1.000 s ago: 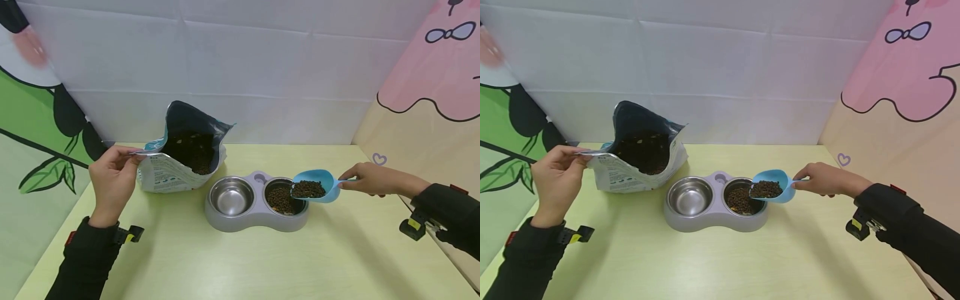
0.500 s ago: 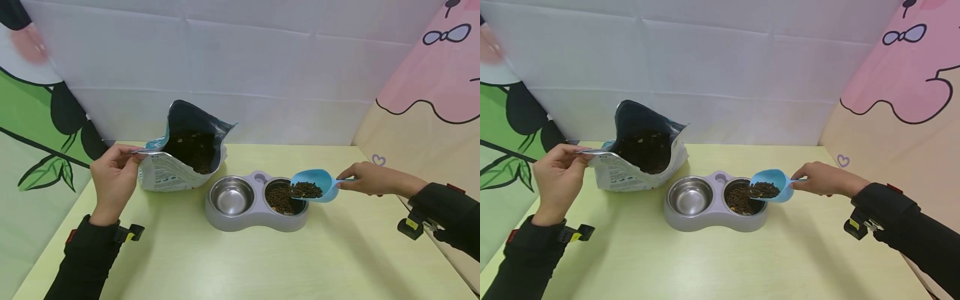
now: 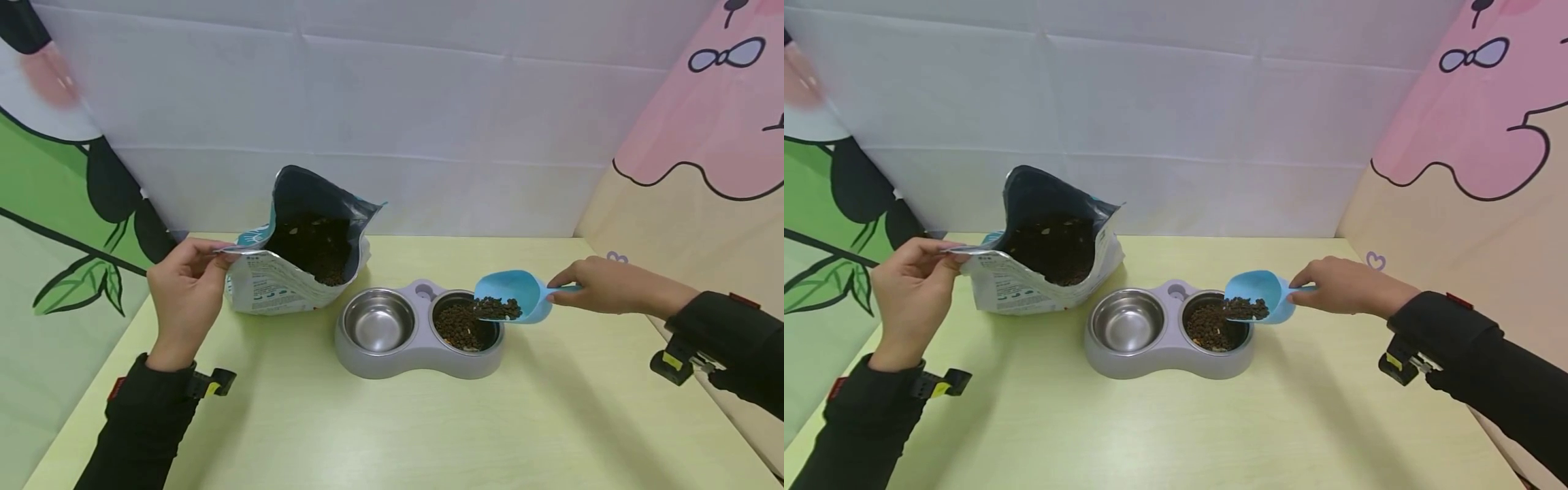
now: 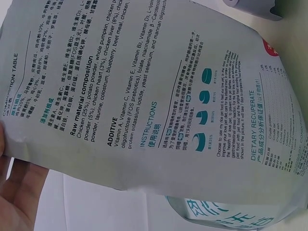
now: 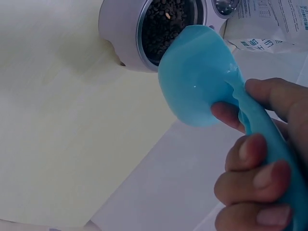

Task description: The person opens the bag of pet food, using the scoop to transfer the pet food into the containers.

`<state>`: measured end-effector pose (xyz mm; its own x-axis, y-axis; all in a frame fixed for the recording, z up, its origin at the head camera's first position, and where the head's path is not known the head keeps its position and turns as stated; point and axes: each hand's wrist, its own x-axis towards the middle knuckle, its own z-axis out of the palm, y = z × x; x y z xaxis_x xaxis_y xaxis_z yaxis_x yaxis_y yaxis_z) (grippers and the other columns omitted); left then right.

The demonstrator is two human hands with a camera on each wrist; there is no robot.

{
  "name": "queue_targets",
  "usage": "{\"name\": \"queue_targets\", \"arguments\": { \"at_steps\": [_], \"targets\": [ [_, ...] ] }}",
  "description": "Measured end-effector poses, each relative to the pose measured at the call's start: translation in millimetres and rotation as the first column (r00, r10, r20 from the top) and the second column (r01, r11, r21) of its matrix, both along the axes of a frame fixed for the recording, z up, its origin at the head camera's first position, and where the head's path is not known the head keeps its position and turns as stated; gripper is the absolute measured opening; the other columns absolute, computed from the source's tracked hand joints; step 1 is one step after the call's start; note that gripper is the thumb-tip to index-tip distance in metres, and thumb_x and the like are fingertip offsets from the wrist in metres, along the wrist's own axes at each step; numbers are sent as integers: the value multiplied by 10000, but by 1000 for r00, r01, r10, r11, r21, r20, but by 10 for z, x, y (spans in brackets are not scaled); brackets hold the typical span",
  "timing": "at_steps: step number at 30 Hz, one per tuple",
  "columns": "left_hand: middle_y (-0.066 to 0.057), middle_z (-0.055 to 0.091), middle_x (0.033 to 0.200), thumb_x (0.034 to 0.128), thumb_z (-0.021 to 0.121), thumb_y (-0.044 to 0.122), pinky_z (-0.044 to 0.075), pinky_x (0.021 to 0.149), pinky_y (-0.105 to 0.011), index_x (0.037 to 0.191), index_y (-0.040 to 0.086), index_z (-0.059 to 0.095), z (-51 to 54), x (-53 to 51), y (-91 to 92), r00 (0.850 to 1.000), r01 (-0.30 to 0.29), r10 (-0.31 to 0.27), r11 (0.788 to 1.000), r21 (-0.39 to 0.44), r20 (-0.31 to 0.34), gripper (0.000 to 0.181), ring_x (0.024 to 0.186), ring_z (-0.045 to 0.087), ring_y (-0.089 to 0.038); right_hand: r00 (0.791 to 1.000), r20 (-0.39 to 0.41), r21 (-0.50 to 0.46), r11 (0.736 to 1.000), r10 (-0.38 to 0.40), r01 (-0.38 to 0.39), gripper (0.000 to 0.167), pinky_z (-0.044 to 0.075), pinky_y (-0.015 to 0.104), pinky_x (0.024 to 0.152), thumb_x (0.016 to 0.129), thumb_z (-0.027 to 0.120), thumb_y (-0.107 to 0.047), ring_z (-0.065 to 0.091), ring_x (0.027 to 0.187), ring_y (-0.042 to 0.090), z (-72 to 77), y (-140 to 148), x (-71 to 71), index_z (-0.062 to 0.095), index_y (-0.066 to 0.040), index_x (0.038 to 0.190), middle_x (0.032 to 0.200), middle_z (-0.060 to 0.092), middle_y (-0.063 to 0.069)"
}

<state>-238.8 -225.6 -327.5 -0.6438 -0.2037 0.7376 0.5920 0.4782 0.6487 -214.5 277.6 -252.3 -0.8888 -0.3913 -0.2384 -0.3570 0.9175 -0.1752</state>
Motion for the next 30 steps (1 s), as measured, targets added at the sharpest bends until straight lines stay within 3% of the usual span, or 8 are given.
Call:
{"name": "queue_targets", "arguments": {
  "at_steps": [4,8,16,26,30],
  "targets": [
    [297,603,861,847,631,-112,444,723,-100,919,-123,654,0,-4,0,1000,4,-4,1000,0,-6,76,733,595,82,997,-77,80,997,14,-8,351,429,503,734,894,662,-330,567,714,78,19,-19,21,710,-65,1120,869,702,-57],
    [296,600,859,846,630,-115,443,720,-100,919,-125,653,-2,-7,0,1000,4,-4,1000,0,-8,77,732,593,84,989,-142,120,992,42,-25,294,383,479,704,878,678,-308,508,659,57,18,-14,54,730,-116,1094,789,661,-144],
    [251,619,863,846,644,-98,449,729,-102,919,-122,653,2,6,5,1000,-14,14,1000,-2,1,77,741,597,84,962,-231,177,979,146,-106,196,308,308,534,860,704,-291,471,599,36,-17,3,74,752,-169,1005,745,630,-154],
    [297,599,861,845,636,-109,443,726,-100,921,-122,655,10,7,8,1000,-11,11,1000,5,-3,79,731,591,85,931,-299,222,964,209,-146,35,304,306,491,858,699,-259,403,532,54,-15,-22,85,679,-244,832,584,457,-178],
    [154,660,857,848,643,-95,445,706,-103,914,-112,658,3,-1,8,1000,-26,26,1000,2,7,69,716,590,79,929,-300,212,965,215,-155,34,332,299,479,857,705,-260,407,530,54,-6,-18,71,687,-236,841,592,473,-172]
  ]
}}
